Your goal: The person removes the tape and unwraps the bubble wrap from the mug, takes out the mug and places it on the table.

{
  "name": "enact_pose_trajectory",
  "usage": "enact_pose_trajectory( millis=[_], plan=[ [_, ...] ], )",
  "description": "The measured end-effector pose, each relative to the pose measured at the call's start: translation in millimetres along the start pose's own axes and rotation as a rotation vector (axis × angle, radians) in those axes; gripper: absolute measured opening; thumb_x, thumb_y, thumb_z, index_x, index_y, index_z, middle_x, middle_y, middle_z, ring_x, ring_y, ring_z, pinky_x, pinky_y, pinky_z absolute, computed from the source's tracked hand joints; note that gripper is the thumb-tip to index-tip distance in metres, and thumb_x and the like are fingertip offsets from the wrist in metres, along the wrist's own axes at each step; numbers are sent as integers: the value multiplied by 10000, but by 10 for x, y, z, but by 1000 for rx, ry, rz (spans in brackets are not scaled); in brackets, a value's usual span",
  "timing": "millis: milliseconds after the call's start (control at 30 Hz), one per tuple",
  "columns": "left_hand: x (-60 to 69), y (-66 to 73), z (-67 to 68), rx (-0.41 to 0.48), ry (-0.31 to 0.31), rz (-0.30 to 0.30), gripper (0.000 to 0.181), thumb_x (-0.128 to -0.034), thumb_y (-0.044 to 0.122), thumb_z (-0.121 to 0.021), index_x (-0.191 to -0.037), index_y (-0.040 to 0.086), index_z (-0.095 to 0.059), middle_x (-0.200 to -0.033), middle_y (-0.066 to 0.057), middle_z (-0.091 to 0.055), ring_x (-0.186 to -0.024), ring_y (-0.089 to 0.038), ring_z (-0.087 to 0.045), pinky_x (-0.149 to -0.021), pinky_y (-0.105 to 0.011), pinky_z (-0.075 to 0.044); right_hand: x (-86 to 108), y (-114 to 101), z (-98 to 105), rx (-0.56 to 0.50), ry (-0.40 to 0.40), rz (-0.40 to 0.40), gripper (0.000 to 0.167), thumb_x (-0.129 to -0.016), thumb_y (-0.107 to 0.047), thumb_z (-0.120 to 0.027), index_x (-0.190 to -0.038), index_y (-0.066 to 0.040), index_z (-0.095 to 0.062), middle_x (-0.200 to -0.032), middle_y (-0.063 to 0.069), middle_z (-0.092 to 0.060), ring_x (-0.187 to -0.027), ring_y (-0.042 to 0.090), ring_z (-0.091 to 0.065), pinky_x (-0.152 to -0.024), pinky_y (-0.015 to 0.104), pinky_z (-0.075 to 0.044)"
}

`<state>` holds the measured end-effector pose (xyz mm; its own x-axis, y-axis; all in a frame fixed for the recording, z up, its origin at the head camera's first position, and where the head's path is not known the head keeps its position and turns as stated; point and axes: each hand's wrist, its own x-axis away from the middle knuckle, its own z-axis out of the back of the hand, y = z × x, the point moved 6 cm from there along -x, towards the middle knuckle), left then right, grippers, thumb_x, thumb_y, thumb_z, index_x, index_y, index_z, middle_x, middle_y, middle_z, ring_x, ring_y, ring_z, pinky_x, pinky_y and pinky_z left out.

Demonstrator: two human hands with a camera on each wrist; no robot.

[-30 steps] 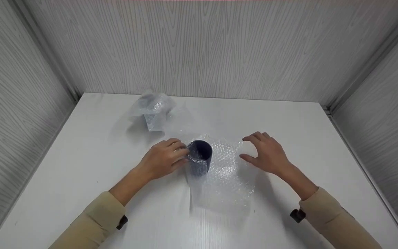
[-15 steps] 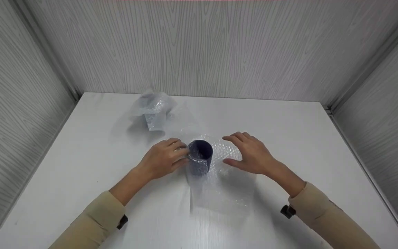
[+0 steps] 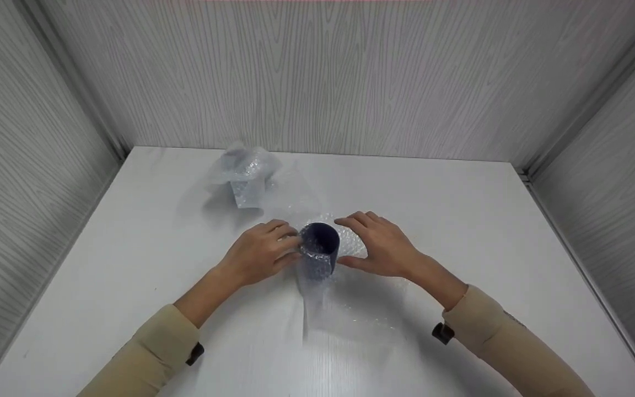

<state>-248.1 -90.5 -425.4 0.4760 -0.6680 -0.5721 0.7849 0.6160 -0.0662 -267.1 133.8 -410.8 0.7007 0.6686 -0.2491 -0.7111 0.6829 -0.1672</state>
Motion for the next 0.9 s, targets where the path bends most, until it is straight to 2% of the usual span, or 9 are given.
enact_pose_trajectory(
  millis=[433,667,900],
  plan=[
    [8,2,-3,-25,-29,20,248,-950,362,-781,-1120,182,-764,-1105,-4,-760,-1108,-204,-710,-921,-349,-628,-143,-105,-160,-3,-56,20,802,-880,-502,-820,-1532,-165,-494,-1373,52,-635,-1223,267,-647,-989,475,-601],
    [4,12,9,-16,-21,14,242,-950,355,-782,-1112,176,-759,-1104,-10,-760,-1107,-206,-709,-918,-351,-627,-189,-112,-226,0,-68,22,839,-877,-477,-824,-1557,-134,-470,-1393,87,-627,-1253,292,-650,-996,486,-602],
    [0,13,4,-15,-1,3,240,-937,343,-797,-1095,167,-758,-1091,-15,-763,-1099,-212,-711,-906,-354,-628,-227,-112,-262,-6,-100,1,890,-883,-532,-809,-1577,-102,-454,-1420,110,-620,-1266,309,-648,-1011,493,-598]
  ],
)
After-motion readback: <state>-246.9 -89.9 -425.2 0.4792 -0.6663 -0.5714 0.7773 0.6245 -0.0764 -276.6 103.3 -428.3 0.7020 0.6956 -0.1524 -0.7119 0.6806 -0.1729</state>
